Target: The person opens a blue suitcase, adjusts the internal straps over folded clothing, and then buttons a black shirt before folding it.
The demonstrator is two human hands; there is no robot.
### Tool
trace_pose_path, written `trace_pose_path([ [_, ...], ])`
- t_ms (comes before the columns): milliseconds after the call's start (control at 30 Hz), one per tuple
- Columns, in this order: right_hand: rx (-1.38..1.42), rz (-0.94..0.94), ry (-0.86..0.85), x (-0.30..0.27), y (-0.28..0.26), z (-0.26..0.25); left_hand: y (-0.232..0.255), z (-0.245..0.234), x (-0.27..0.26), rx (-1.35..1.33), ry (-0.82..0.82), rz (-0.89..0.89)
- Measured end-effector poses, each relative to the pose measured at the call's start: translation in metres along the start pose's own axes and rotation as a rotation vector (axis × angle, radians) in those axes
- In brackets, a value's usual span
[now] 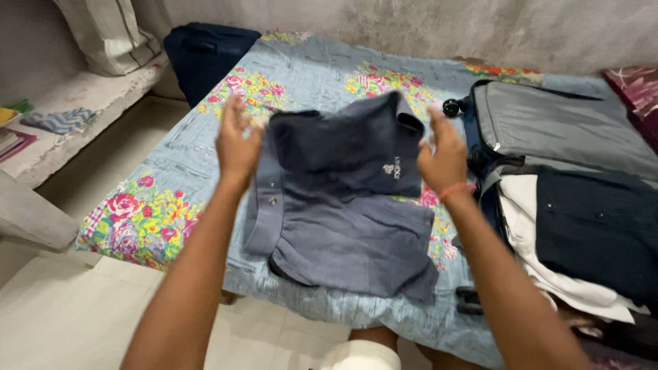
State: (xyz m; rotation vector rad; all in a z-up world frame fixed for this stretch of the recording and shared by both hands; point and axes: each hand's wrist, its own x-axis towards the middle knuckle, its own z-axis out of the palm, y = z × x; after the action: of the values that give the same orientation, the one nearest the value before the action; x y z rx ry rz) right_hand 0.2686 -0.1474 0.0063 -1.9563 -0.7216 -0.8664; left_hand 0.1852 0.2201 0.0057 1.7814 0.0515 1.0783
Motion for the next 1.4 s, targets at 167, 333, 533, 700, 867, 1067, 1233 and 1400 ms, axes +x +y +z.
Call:
trace_pose_path([
  [167, -0.059, -0.011, -0.218, -0.093, -0.005, 0.014, -0.023, 0.014, -0.086, 0.289, -0.249, 0.101],
  [333, -0.292, -0.023, -0.416, -0.173, -0.012, 0.017, -0.020, 0.002, -0.158, 0.680, -0.468, -0.064],
  [533, -0.329, 0.020, -0.455, -0.179, -0.022, 0.016, -0.019, 0.006, -0.172, 0.882, -0.479, -0.022],
  [700, -0.322, 0.015, -0.431, -0.178, -0.026, 0.013, -0.012, 0.007, -0.181, 0.949, -0.390, -0.005],
  [867, -0.332, 0.029, -0.427, -0.179, -0.025, 0.015, -0.008, 0.005, -0.187, 0.917, -0.120, 0.016],
  [1067, -0.349, 0.023, -0.408, -0.184, -0.018, 0.019, -0.013, 0.000, -0.193, 0.819, 0.039, -0.050],
  [1233, -0.333, -0.030, -0.339, -0.190, -0.013, 0.020, -0.010, -0.005, -0.200, 0.593, 0.123, 0.023],
  [1400, -0.289, -0.060, -0.257, -0.189, -0.019, 0.014, -0.009, -0.007, -0.199, 0.450, 0.265, 0.035],
])
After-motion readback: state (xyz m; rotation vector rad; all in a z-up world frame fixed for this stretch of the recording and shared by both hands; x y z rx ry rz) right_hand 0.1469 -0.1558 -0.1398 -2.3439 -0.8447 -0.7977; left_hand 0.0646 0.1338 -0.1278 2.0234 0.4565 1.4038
